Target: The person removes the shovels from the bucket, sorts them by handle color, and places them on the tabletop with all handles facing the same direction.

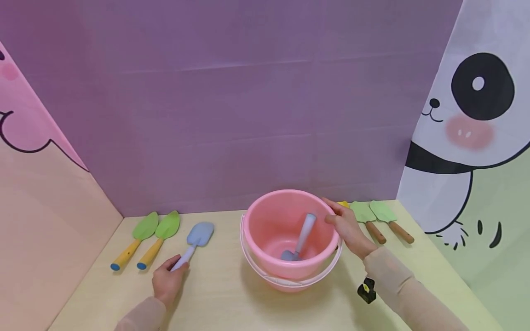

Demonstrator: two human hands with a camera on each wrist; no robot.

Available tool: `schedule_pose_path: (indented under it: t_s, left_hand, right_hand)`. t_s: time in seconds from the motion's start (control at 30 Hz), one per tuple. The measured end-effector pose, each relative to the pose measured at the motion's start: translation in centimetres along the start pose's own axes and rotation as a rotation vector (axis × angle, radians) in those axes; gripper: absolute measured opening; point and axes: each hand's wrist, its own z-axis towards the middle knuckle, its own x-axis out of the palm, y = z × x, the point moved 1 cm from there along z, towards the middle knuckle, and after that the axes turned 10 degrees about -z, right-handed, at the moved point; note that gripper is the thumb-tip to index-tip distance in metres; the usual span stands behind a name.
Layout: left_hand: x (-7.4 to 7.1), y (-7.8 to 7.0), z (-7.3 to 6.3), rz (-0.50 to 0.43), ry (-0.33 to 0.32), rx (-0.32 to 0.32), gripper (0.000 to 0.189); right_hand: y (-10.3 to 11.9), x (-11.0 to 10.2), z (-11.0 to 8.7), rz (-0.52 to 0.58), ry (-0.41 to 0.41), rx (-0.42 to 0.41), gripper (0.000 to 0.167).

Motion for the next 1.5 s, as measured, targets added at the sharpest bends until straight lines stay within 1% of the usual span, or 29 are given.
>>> schedule_pose_path:
  t_s: [0.1,0.2,0.33,0.4,0.43,0.57,0.7,0.87,0.97,1.23,1.5]
  left_hand:
    - [0.3,0.2,-0.3,0.024,0.049,0.013,0.047]
    - [0.5,0.3,-0.6,0.035,0.057,0.018,0.047]
    - [0.6,0.4,-0.7,0.041,0.044,0.026,0.047]
    - [0.7,0.4,-0.6,0.050,0.036,0.041,0.047]
    - [0.8,0.3,-0.5,0.064,0.012,0.052,0.046]
    - [1.1,0.0,0.0,0.076,0.011,0.079,0.046]
    - [1.3,-0.5,0.2,0.080,0.053,0.060,0.047]
    - [1.7,-0.8,0.5,0.099,0.033,0.041,0.047]
    - [1.9,-0.7,0.7,0.100,0.019,0.046,0.046]
    - [2.3,-0.9,1.1,0.111,0.024,0.055,0.047]
    - [2.2,-1.0,1.3,0.099,0.037,0.070,0.049]
  right_hand:
    - [0.0,-0.1,0.0,-0.012,-0.005,-0.002,0.059]
    - [0.0,-0.1,-0.1,-0.009,-0.003,-0.002,0.059]
    - [-0.1,-0.1,-0.1,-0.003,0.001,0.004,0.059]
    - [-0.1,0.0,0.0,-0.004,0.002,0.003,0.059]
    - [-0.1,0.0,0.0,-0.004,0.004,0.000,0.059]
    - [-0.1,0.0,0.1,-0.002,0.007,-0.010,0.059]
    - [-0.2,-0.1,0.1,-0.012,0.005,0.000,0.059]
    - [-0.2,-0.1,-0.1,-0.015,0.003,0.011,0.059]
    - [-0.1,-0.1,-0.1,-0.012,0.001,0.002,0.059]
    - [0.0,-0.2,-0.2,-0.007,0.003,0.014,0.059]
    - [0.1,-0.2,-0.2,0.000,0.009,0.004,0.059]
